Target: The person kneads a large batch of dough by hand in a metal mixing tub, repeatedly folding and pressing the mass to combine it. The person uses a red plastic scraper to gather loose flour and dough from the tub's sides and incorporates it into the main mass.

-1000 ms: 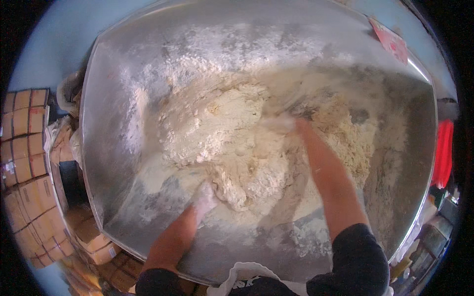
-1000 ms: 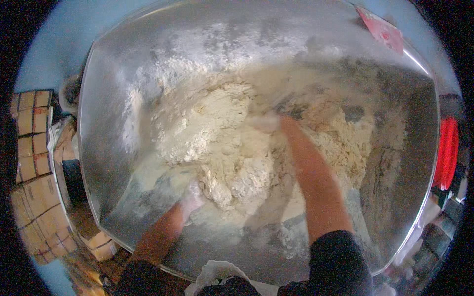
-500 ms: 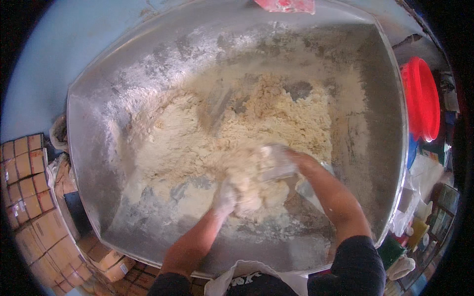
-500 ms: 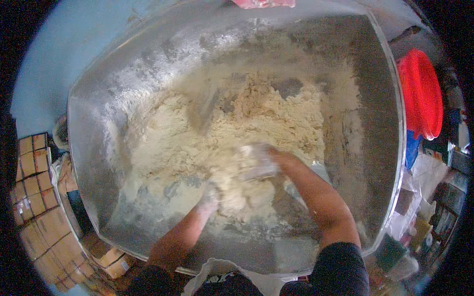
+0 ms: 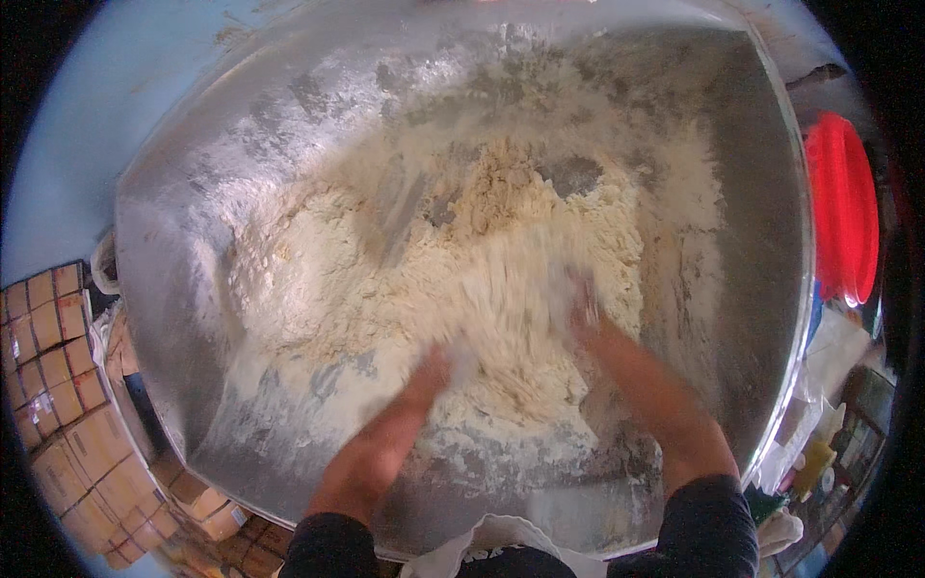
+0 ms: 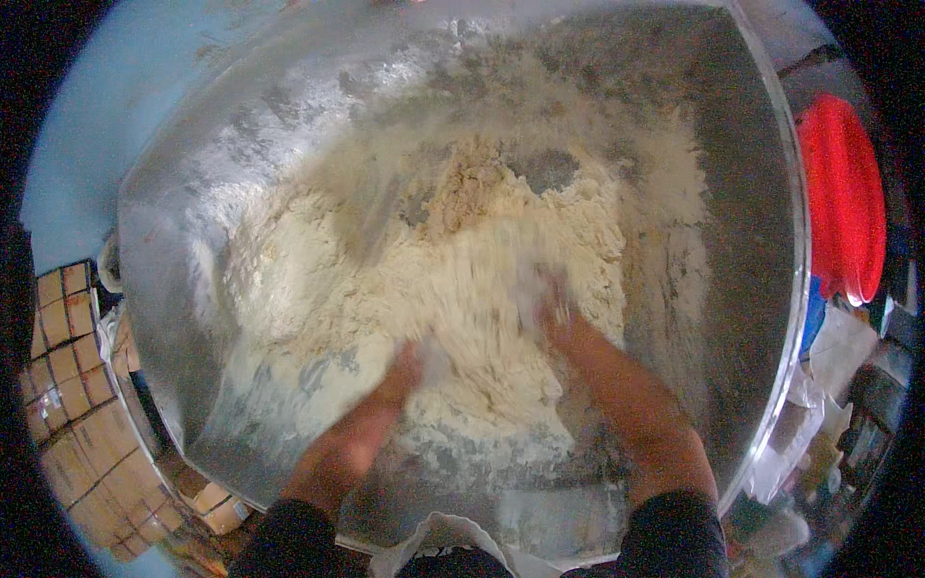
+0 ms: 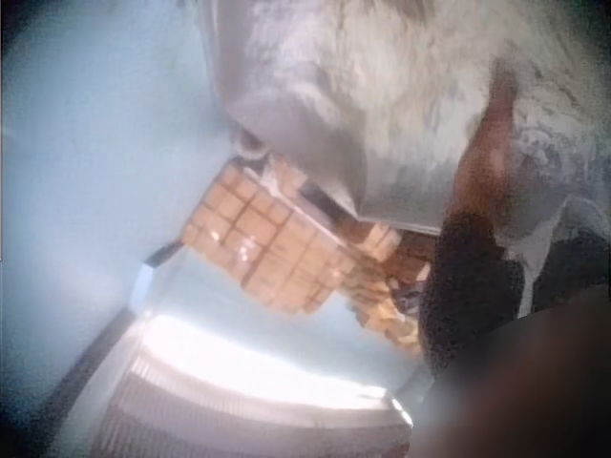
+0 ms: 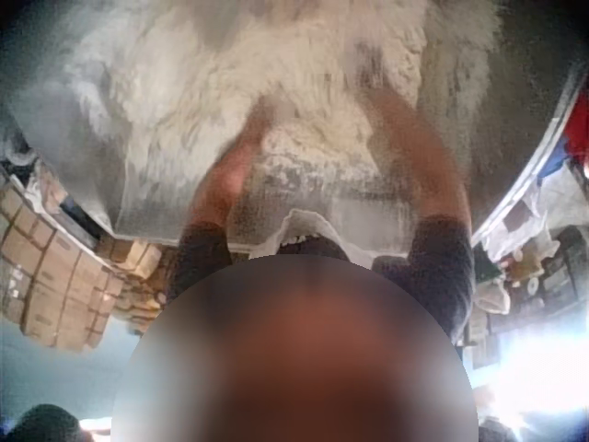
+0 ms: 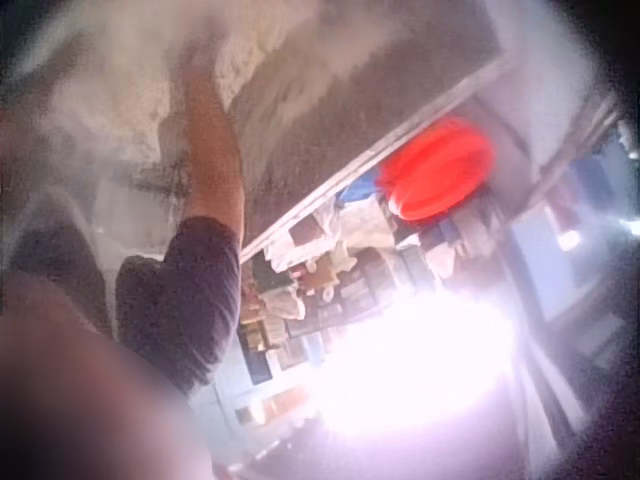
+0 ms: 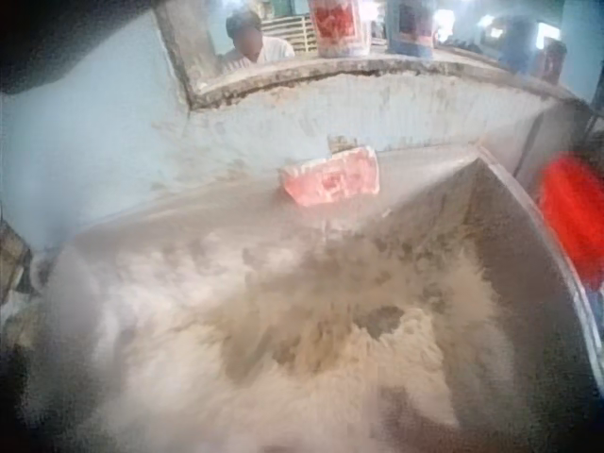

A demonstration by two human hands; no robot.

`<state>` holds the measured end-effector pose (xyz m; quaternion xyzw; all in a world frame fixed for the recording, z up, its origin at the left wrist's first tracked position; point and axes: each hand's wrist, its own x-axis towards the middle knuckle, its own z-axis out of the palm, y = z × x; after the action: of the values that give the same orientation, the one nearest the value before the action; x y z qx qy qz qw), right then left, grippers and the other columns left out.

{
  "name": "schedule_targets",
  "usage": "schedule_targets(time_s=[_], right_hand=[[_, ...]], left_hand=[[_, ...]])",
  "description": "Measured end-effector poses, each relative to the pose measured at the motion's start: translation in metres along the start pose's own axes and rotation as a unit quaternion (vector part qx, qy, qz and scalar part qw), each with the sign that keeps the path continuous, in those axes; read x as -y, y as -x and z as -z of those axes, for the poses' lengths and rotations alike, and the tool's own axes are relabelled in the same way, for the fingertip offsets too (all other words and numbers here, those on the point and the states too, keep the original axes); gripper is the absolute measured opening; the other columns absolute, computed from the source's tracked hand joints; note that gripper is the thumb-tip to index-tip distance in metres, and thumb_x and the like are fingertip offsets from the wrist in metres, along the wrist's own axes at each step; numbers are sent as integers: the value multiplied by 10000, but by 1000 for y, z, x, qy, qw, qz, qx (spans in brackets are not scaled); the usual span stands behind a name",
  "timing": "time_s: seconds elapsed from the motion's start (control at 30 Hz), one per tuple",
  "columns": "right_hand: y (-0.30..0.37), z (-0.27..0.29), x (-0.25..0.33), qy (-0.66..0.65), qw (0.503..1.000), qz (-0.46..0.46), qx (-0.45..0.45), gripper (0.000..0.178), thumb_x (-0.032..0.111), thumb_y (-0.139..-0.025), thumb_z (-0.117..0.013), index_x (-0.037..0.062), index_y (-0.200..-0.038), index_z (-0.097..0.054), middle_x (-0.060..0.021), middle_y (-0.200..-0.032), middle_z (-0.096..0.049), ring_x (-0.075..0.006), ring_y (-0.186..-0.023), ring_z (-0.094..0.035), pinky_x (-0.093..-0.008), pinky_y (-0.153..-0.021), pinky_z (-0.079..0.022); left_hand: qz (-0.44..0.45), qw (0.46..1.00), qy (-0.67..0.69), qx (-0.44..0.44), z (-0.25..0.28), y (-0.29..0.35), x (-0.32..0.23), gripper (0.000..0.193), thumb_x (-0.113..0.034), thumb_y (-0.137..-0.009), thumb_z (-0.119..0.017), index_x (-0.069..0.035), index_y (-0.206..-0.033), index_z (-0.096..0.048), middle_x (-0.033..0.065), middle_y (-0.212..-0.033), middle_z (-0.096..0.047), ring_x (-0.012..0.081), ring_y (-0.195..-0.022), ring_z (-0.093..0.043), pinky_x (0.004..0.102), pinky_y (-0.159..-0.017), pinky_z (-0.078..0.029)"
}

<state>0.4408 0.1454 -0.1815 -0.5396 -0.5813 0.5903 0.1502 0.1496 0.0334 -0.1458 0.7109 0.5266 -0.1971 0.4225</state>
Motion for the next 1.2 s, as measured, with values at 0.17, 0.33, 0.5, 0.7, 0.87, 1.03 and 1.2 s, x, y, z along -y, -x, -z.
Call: schedule_targets(time_s=[0.17, 0.33, 0.5, 0.7, 0.87, 1.03, 1.2], right_hand=[[-158, 22, 12, 428, 892, 99, -110, 521, 347, -979, -412, 136, -1450, -336, -127, -1537, -242, -291, -1411, -226, -535, -1157, -64], [-81, -17, 53, 103, 990, 51, -82, 675, 475, -935, -443, 151, -1492, -242, -169, -1556, -141, -376, -1436, -83, -574, -1143, -43], [106, -39, 75, 561, 815, 128, 63, 983, 690, -781, -564, 102, -1493, -228, -216, -1560, -45, -457, -1422, 19, -629, -1118, -29], [183, -28, 29, 449, 839, -7, 306, 818, 628, -853, -491, 143, -1478, -280, -213, -1552, -119, -439, -1422, -69, -670, -1093, -84], [50, -11, -37, 162, 985, 25, 60, 717, 582, -901, -412, 151, -1464, -308, -170, -1525, -244, -388, -1416, -148, -641, -1109, -79], [-106, 61, -25, 439, 894, 25, -88, 730, 572, -896, -431, 129, -1463, -306, -183, -1520, -246, -395, -1415, -147, -620, -1117, -90], [-138, 74, 6, 432, 891, -31, -135, 745, 562, -890, -450, 107, -1461, -304, -196, -1515, -247, -401, -1414, -145, -600, -1125, -101]], left_hand=[[125, 972, 20, -197, 136, -105, 54, 558, -305, -893, -529, -133, -1403, -380, 185, -1286, -540, 345, -1197, -487, 433, -1087, -301], [59, 916, 281, -278, 124, -122, 41, 516, -332, -910, -523, -23, -1312, -431, 168, -1211, -562, 284, -1083, -552, 399, -961, -401], [-99, 813, 574, -7, 1, -20, -29, 556, -428, -941, -477, -29, -1326, -436, 218, -1405, -403, 307, -1189, -498, 471, -964, -431], [-158, 983, -30, -89, -39, 120, -63, 381, -279, -936, -499, -57, -1239, -562, 206, -1433, -386, 418, -1183, -512, 431, -1060, -366], [-66, 969, 240, 9, -2, 17, -39, 463, -82, -888, -465, -106, -1349, -487, 193, -1396, -433, 363, -1186, -490, 441, -1060, -355], [99, 966, 212, -113, 119, -147, -20, 493, -116, -925, -484, -223, -1403, -432, 115, -1411, -447, 303, -1210, -488, 394, -1072, -378], [-15, 948, -44, -316, 190, -167, -55, 441, -258, -957, -411, -135, -1380, -437, 137, -1394, -475, 349, -1261, -456, 440, -1089, -334]])
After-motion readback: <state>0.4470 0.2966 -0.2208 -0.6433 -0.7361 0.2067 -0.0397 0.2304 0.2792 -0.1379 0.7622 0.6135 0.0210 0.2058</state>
